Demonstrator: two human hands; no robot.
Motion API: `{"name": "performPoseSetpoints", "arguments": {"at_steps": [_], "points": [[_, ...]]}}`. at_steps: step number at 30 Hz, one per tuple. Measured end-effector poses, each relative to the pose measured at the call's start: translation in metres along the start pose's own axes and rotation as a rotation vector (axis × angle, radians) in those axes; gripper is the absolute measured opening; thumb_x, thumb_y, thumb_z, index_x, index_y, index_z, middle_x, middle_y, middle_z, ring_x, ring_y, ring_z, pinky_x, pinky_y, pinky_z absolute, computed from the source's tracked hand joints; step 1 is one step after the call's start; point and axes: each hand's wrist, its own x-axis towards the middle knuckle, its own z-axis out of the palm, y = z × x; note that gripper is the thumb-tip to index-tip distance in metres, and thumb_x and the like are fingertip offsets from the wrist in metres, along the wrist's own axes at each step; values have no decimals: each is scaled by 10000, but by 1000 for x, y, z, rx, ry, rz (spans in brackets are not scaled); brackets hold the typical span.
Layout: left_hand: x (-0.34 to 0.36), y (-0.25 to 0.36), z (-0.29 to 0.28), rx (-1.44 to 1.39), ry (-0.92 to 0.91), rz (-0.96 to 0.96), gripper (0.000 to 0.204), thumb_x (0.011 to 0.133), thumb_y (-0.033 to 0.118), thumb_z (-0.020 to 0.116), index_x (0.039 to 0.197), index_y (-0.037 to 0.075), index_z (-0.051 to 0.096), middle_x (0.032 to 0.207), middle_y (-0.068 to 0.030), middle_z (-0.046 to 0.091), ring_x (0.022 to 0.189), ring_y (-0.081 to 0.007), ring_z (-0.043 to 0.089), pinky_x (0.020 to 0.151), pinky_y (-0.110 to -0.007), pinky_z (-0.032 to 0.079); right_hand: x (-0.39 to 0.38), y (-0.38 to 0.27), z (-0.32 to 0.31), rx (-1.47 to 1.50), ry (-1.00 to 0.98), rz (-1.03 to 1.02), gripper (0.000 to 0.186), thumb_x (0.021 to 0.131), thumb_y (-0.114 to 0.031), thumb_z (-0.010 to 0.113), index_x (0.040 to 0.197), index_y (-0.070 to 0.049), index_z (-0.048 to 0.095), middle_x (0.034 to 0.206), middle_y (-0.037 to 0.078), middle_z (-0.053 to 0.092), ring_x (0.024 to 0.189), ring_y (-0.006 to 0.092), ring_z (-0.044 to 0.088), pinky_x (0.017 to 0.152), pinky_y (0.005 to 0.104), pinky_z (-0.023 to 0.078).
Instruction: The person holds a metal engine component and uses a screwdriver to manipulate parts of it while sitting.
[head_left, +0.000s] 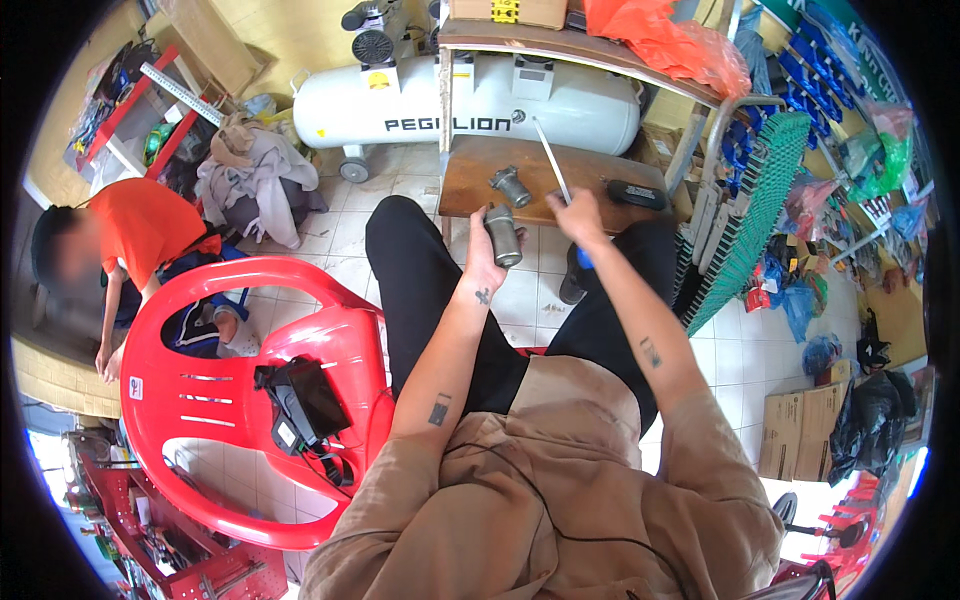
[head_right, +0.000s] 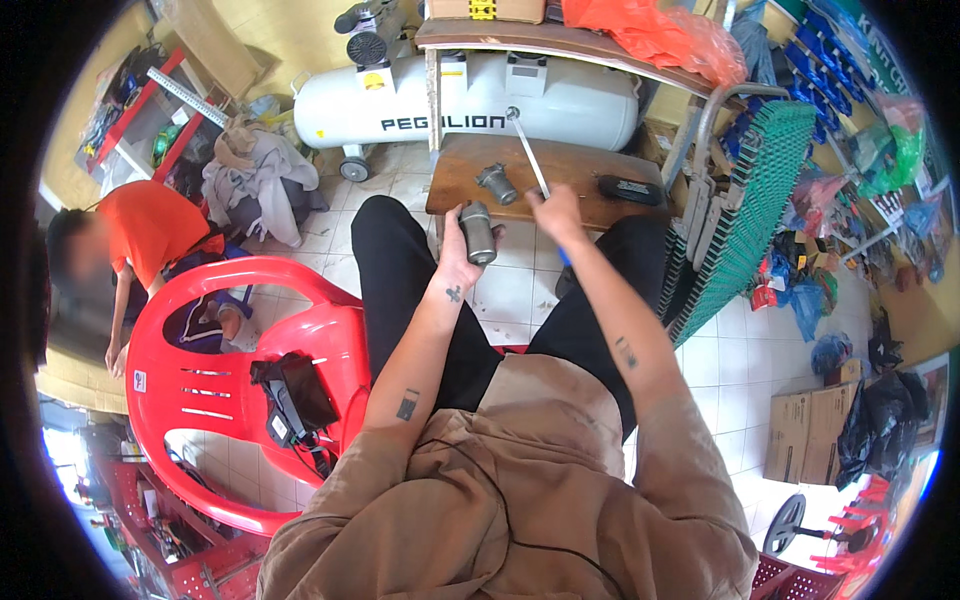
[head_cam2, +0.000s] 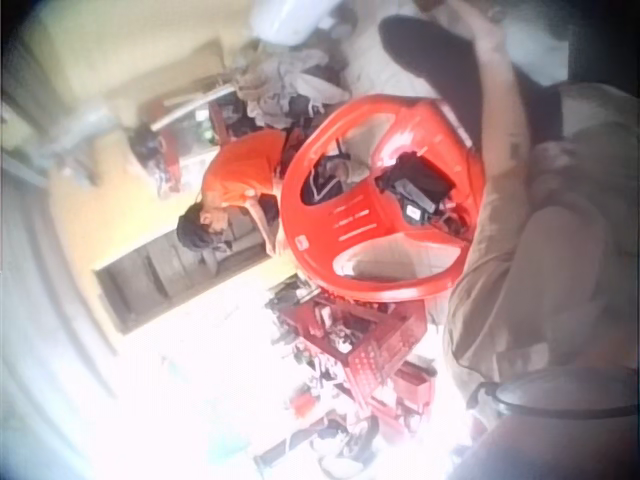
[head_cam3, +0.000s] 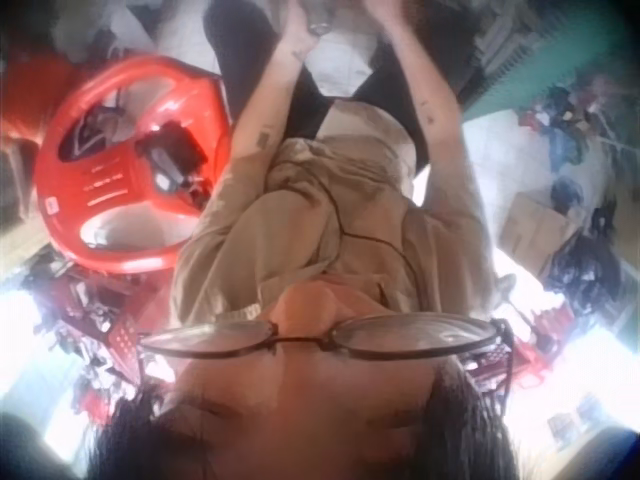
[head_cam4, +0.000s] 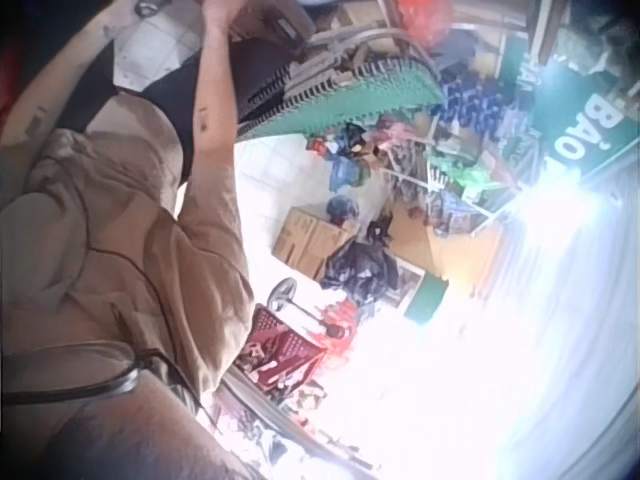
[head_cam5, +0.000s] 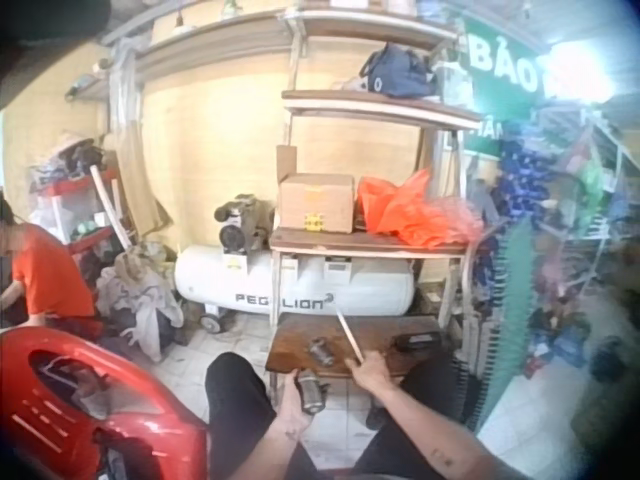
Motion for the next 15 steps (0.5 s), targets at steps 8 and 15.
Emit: {"name": "performPoseSetpoints", "arguments": {"at_steps": [8,15], "points": [[10,-2,-9,-1,18,33,358,994,463,506,1038,122,608,884,-60,631,744,-212,642,635,-402,568,-91,-54,9,369,-47,-66,238,887,-172,725,1004,35,730,877,138,747,772,180,682,741,327,517],[9,-6,-11,77,96,91,359,977,415,546,1028,70,630,857,-82,658,708,-207,655,614,-382,566,-94,-52,24,337,29,-98,240,896,-182,724,1012,28,734,829,124,732,719,184,663,700,333,518]]}}
